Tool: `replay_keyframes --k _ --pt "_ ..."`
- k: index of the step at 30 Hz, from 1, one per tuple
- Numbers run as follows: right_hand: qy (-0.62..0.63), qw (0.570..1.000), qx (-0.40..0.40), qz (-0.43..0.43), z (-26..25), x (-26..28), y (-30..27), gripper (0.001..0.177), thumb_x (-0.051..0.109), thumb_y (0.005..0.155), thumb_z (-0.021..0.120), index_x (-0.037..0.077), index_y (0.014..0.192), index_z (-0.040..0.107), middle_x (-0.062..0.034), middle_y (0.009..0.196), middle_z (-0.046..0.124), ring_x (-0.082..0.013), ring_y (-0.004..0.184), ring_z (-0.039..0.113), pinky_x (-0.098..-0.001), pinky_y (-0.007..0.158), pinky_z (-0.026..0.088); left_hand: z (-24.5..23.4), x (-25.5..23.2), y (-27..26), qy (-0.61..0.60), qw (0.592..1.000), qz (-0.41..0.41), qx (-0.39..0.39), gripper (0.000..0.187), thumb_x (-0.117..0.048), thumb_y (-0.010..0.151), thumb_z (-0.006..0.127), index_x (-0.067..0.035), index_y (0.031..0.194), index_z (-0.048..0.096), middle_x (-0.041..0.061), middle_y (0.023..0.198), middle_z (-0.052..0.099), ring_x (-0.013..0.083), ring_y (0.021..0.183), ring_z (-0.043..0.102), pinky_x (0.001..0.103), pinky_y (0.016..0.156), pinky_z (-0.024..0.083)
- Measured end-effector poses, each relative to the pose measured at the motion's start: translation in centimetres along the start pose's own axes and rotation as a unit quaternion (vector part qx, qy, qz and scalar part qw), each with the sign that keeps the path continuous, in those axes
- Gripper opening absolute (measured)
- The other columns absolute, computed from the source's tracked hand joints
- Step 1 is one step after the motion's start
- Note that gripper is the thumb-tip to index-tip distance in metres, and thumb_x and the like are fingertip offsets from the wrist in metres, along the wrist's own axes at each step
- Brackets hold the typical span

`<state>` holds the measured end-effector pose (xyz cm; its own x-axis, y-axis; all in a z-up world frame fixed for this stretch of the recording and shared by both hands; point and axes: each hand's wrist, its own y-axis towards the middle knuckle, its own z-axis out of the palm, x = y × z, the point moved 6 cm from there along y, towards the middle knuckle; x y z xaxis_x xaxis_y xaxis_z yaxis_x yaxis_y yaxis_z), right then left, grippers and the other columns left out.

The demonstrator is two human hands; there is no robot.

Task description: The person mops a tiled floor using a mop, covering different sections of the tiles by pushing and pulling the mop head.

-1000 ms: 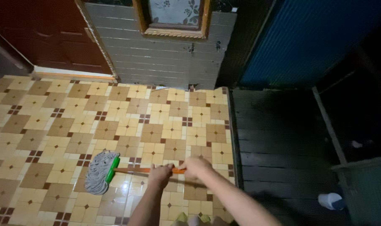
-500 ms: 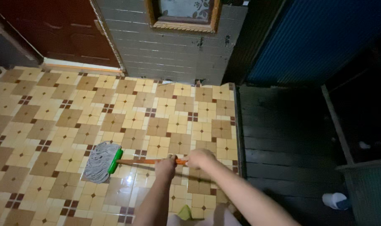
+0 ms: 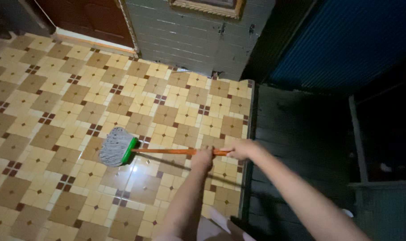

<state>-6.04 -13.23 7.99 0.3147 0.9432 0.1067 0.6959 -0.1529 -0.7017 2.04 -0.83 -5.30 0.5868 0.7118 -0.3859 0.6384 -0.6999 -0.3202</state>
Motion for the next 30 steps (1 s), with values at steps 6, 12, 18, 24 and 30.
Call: replay_keyframes --k 6,12,18,24,30 --pt "0.005 0.996 0.053 0.069 1.7 -9.5 -7.2 0.044 0.045 0.101 0.055 0.059 0.143 0.051 0.0025 0.111 0.073 -0.0158 0.083 0.066 -0.0355 0.084 0.055 5.0 -11.3 -0.7 -0.098 0.992 0.045 0.063 0.019 -0.024 0.108 0.047 -0.016 0.121 0.058 0.014 0.118 0.071 0.0358 0.11 0.069 0.051 0.09 0.055" --pt "0.069 0.983 0.08 0.147 2.7 -15.2 -14.3 0.046 0.038 0.1 0.058 0.052 0.144 0.056 -0.0064 0.113 0.076 -0.0164 0.087 0.064 -0.0361 0.091 0.054 5.3 -21.3 -2.2 -0.011 0.991 0.129 0.042 0.028 -0.017 0.101 0.05 -0.013 0.128 0.052 0.012 0.131 0.063 0.0355 0.111 0.069 0.051 0.085 0.056" --pt "0.026 0.992 0.028 0.117 4.0 -14.6 -14.8 0.042 0.036 0.098 0.061 0.049 0.138 0.061 0.0007 0.117 0.072 -0.0132 0.099 0.066 -0.0387 0.095 0.051 7.5 -21.9 -2.3 0.104 0.975 0.18 0.078 0.036 -0.021 0.104 0.048 -0.012 0.139 0.049 0.011 0.133 0.065 0.0311 0.113 0.07 0.048 0.089 0.055" --pt "0.06 0.994 0.004 0.096 4.1 -14.7 -15.2 0.039 0.035 0.095 0.066 0.045 0.132 0.068 0.0009 0.102 0.079 -0.0141 0.085 0.069 -0.037 0.085 0.056 9.5 -21.6 -1.6 0.119 0.976 0.178 0.048 0.031 -0.025 0.106 0.043 -0.016 0.133 0.055 0.008 0.127 0.07 0.0289 0.109 0.072 0.048 0.091 0.05" --pt "0.055 0.996 -0.028 0.067 4.6 -12.7 -13.2 0.039 0.033 0.095 0.066 0.044 0.132 0.068 -0.0028 0.095 0.08 -0.0175 0.077 0.07 -0.0369 0.08 0.057 8.7 -18.0 -1.6 0.129 0.978 0.161 0.035 0.024 -0.024 0.109 0.042 -0.017 0.125 0.059 0.007 0.118 0.074 0.0285 0.105 0.074 0.051 0.093 0.05"
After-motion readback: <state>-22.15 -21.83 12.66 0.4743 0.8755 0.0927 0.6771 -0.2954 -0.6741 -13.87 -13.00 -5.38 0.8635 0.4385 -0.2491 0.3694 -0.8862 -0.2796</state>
